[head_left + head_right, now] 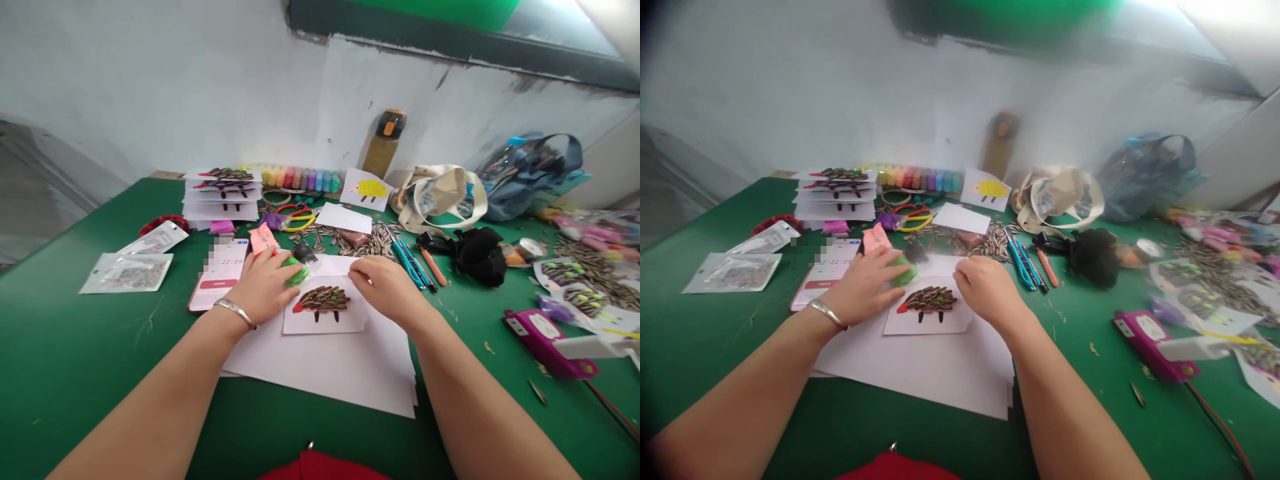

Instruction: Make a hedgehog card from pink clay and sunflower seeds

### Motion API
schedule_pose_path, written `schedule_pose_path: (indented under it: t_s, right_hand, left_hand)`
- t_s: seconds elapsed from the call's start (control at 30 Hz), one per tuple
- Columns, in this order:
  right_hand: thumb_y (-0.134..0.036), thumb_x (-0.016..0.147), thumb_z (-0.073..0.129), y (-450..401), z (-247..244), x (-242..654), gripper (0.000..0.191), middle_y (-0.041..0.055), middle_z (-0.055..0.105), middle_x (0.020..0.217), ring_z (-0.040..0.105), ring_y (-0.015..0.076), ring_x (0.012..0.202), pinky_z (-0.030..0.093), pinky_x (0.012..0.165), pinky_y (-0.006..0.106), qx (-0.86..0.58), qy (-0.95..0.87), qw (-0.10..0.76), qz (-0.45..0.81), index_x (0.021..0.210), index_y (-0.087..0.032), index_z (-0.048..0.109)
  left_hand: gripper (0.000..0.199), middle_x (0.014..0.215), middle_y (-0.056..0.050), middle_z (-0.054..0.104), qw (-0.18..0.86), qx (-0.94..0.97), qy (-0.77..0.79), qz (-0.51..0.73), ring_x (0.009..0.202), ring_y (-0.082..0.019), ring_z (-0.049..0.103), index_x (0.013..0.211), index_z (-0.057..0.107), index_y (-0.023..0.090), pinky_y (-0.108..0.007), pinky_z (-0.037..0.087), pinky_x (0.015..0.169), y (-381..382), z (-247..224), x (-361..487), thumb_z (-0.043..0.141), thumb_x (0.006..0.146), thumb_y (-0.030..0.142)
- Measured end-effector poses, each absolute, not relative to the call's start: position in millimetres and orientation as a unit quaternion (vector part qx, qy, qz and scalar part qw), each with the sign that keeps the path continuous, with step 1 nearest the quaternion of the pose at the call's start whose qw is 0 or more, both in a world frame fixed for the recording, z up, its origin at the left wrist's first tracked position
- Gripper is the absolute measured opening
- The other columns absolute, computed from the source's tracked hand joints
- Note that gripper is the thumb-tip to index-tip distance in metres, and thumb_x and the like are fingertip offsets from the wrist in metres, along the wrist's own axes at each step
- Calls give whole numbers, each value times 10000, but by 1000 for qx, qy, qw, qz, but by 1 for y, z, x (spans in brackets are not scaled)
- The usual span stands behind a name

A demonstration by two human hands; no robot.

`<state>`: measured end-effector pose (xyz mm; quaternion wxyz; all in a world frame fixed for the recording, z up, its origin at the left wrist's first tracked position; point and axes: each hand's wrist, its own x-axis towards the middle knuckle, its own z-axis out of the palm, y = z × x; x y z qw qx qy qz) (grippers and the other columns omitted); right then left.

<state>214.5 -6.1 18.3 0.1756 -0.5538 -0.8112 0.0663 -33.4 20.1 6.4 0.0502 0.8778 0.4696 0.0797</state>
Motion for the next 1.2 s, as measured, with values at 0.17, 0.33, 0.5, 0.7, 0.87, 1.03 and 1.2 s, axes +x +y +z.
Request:
schedule_pose_path:
  t_s: [0.17, 0.33, 0.5, 0.7, 0.87, 1.03, 1.2]
  right_hand:
    - [-202, 896, 409, -5, 16, 212, 262, 47, 587, 747, 511, 150, 729, 329, 666, 264, -551, -814, 170, 72, 762, -175, 633]
    - [-205, 897, 409, -5, 16, 211, 259, 45, 584, 748, 502, 150, 727, 318, 669, 264, -551, -818, 150, 70, 788, -171, 641]
    - [-199, 897, 416, -5, 16, 210, 249, 42, 587, 745, 499, 147, 722, 314, 671, 263, -547, -821, 145, 71, 799, -172, 644]
    - [-183, 897, 419, -7, 19, 208, 245, 44, 617, 781, 535, 148, 759, 363, 712, 268, -530, -811, 225, 102, 817, -175, 651]
    - [-206, 871, 494, -14, 21, 198, 184, 38, 650, 884, 566, 144, 784, 434, 711, 274, -514, -752, 372, 180, 980, -196, 642]
    - [-214, 843, 537, -20, 25, 188, 386, 58, 617, 1097, 580, 126, 789, 481, 717, 282, -501, -707, 420, 271, 1228, -238, 525]
    - [-202, 858, 510, -22, 22, 183, 196, 26, 645, 909, 564, 128, 760, 458, 697, 268, -500, -715, 409, 266, 1033, -215, 598]
  left_hand:
    - [398, 1298, -78, 519, 54, 872, 476, 98, 1215, -290, 406, 1208, 575, 257, -467, 306, 1018, 25, -4, -35, 551, 825, 363]
    - [505, 1316, -105, 517, 45, 876, 467, 112, 1235, -298, 406, 1255, 544, 227, -466, 304, 1032, 29, -9, -38, 580, 795, 433]
    - [412, 1273, -92, 571, 41, 871, 471, 134, 1203, -268, 462, 1236, 569, 211, -441, 339, 1019, 36, -10, -39, 512, 833, 280]
    - [348, 1090, -90, 678, 42, 812, 513, 277, 1120, -261, 541, 1139, 632, 181, -427, 414, 966, 33, 0, -35, 403, 924, 329]
    - [327, 1180, -51, 653, 127, 785, 474, 379, 1142, -213, 560, 1149, 625, 195, -374, 423, 1013, 12, 15, -23, 449, 921, 348]
    - [325, 1153, -52, 668, 224, 784, 454, 360, 1076, -202, 604, 1128, 636, 188, -363, 468, 973, -1, 21, -11, 464, 912, 359]
    - [318, 1162, -59, 664, 277, 782, 442, 341, 1072, -216, 606, 1098, 659, 194, -363, 474, 957, -3, 18, -7, 512, 882, 375]
